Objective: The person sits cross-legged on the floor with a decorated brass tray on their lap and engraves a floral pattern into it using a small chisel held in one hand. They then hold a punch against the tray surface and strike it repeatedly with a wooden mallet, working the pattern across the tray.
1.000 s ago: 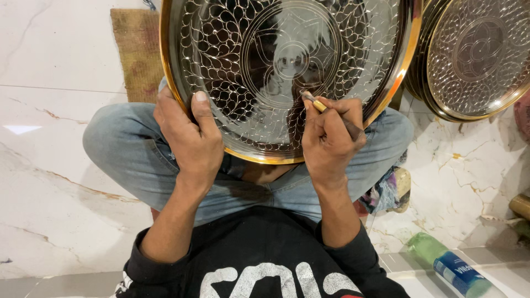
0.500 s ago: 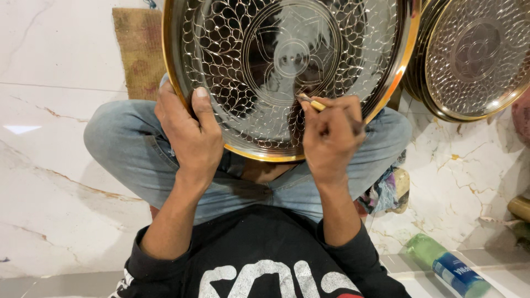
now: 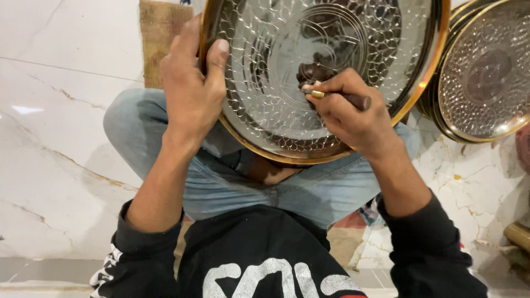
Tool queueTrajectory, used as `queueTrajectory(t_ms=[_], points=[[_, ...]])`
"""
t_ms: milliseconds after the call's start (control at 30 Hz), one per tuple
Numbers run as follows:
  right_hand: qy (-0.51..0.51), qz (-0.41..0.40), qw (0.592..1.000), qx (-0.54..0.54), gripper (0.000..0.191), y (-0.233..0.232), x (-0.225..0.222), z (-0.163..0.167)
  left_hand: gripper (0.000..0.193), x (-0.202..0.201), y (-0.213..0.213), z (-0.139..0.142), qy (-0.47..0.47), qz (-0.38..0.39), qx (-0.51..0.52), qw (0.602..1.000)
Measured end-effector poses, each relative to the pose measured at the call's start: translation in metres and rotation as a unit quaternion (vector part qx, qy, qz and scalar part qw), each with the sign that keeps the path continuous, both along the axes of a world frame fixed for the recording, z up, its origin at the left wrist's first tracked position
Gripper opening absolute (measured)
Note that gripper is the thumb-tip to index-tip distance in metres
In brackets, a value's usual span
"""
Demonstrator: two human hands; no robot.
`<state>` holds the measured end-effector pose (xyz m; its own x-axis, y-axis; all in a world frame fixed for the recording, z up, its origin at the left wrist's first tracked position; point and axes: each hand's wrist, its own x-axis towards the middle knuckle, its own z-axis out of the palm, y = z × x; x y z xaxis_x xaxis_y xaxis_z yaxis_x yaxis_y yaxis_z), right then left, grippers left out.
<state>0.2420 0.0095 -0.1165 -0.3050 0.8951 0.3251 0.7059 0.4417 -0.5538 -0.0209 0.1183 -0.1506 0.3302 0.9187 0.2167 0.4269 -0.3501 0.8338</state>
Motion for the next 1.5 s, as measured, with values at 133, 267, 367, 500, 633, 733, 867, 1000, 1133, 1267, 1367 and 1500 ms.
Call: queueTrajectory(t_ms=[133,267,367,500,633,733,867,1000,1133,1267,1367,1500], points=[[-0.016,0.020,1.000,0.001,0.020,0.005,0.000,0.003,0.025,0.000,0.002,-0.002,-0.018,0.001,0.007,1.000],[-0.021,0.028,0.999,0.015,0.023,0.009,-0.001,0.002,0.025,-0.001,0.003,-0.006,-0.028,-0.003,0.006,1.000],[-0.039,0.029,0.999,0.011,0.027,0.009,0.001,0.003,0.023,-0.002,0.002,-0.008,-0.031,-0.008,0.016,0.999],[-0.059,0.019,0.998,-0.031,0.028,0.007,0.003,0.006,0.022,-0.002,0.002,-0.008,-0.033,-0.011,0.006,0.999],[-0.068,0.029,0.997,-0.001,0.028,0.006,0.006,0.008,0.023,-0.002,0.003,-0.009,-0.029,-0.010,0.001,1.000],[-0.060,0.038,0.997,0.003,0.025,0.005,0.009,0.007,0.025,-0.001,0.003,-0.009,-0.034,-0.014,0.004,0.999],[-0.060,0.040,0.997,-0.010,0.026,0.002,0.013,0.002,0.026,-0.001,0.002,-0.008,-0.052,-0.021,0.003,0.998],[-0.015,0.021,0.999,0.023,0.024,-0.004,0.012,-0.008,0.028,0.000,0.002,-0.006,-0.034,-0.010,-0.027,0.999],[0.247,-0.245,0.935,0.068,0.010,-0.029,0.013,-0.011,0.023,0.001,0.001,-0.006,-0.041,-0.009,0.000,0.999],[0.326,-0.372,0.860,0.126,0.028,-0.060,0.024,-0.010,0.030,0.002,-0.005,-0.003,-0.047,-0.003,0.005,0.999],[0.395,-0.357,0.843,0.074,0.030,-0.076,0.020,-0.018,0.034,0.006,-0.009,0.004,-0.049,0.015,-0.018,0.999],[0.462,-0.347,0.806,0.131,0.029,-0.097,0.011,-0.013,0.038,0.014,-0.018,0.021,-0.114,0.026,-0.007,0.993]])
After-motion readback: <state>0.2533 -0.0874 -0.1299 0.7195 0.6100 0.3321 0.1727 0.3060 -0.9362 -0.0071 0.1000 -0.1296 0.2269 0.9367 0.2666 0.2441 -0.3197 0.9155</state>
